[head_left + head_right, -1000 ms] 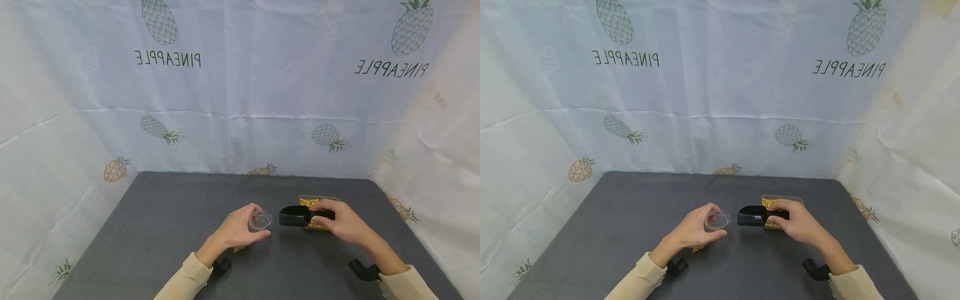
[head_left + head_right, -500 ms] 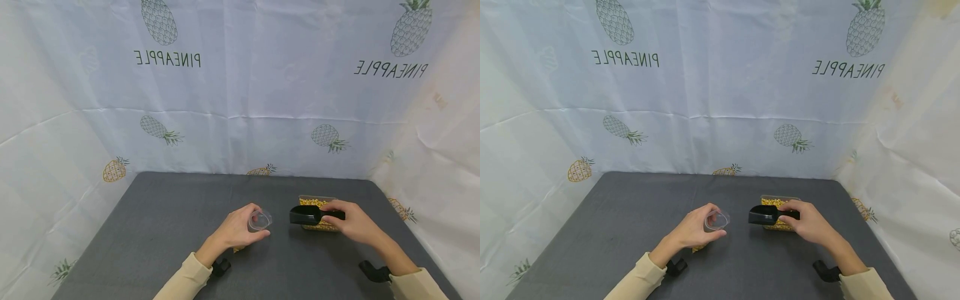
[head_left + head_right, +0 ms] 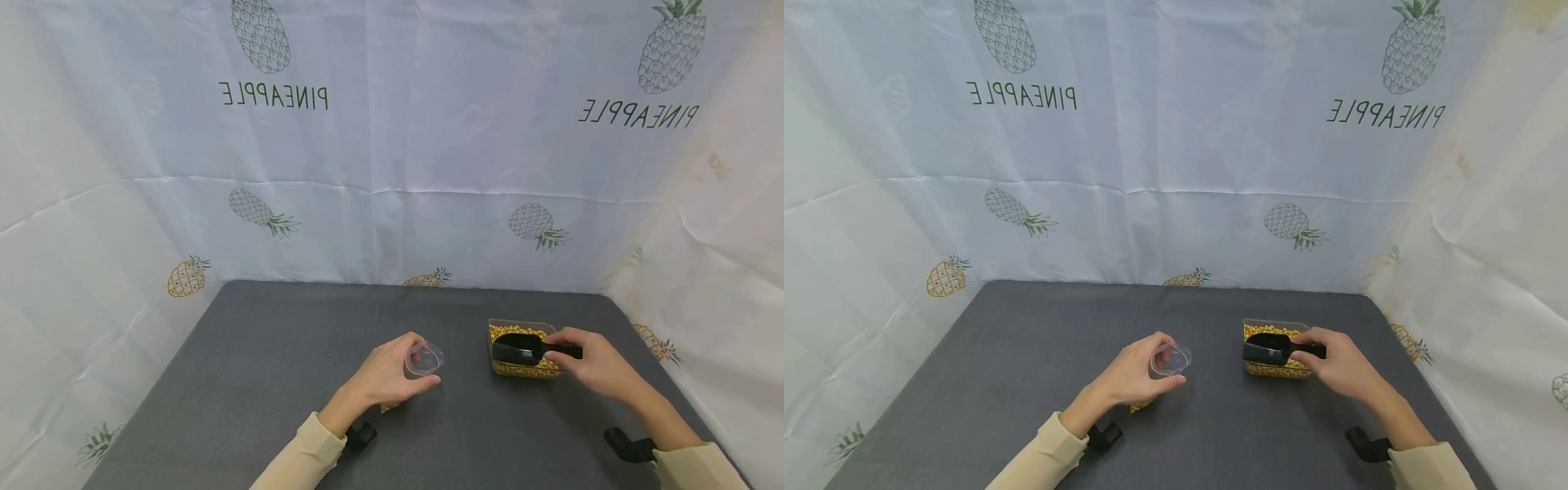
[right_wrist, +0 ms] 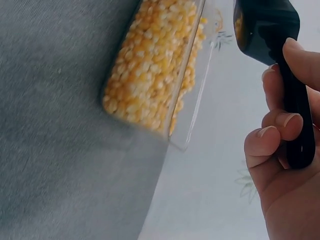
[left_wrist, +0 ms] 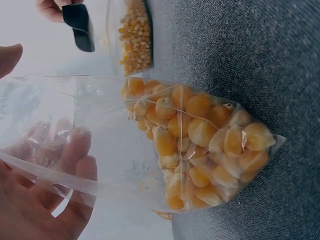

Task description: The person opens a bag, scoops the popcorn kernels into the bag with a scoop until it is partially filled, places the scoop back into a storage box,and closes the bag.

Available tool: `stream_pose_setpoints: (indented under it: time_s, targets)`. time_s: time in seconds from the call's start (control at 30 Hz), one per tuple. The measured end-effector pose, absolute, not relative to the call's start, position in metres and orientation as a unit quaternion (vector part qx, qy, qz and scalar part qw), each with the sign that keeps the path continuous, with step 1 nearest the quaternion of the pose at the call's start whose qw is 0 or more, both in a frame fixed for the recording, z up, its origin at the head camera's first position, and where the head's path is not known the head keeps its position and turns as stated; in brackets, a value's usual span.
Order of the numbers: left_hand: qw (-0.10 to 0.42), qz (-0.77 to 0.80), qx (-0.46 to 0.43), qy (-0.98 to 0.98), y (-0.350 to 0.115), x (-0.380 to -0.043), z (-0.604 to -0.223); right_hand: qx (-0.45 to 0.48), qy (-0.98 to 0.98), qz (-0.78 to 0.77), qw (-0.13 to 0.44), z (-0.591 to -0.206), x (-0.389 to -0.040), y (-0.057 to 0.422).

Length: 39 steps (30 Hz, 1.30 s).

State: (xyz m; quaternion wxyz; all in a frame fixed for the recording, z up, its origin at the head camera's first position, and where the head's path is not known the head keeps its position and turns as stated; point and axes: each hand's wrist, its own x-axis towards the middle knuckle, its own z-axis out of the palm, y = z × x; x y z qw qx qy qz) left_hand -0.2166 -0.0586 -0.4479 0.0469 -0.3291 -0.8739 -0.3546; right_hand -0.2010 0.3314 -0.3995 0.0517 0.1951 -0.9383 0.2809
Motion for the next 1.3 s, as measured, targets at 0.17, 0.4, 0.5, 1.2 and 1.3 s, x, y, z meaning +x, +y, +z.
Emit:
stream_pose_setpoints:
  time_s: [0.17,0.4,0.5,1.2,1.3]
  targets:
    - [0.05,-0.354,-0.328,-0.874,-0.059,-0.217,-0.448,0.184,-0.94,0.285,0.043,-0.401,-0.202,0.34]
    - [0.049,-0.354,-0.327,-0.875,-0.059,-0.217,-0.448,0.178,-0.947,0.259,0.06,-0.405,-0.203,0.351]
    - [0.05,-0.355,-0.328,-0.874,-0.059,-0.217,-0.448,0.174,-0.951,0.247,0.063,-0.408,-0.204,0.355]
    - [0.047,-0.355,-0.328,-0.874,-0.059,-0.217,-0.45,0.144,-0.959,0.236,0.055,-0.417,-0.207,0.377]
    - [0.047,-0.357,-0.327,-0.874,-0.059,-0.216,-0.45,0.141,-0.96,0.236,0.053,-0.417,-0.207,0.379]
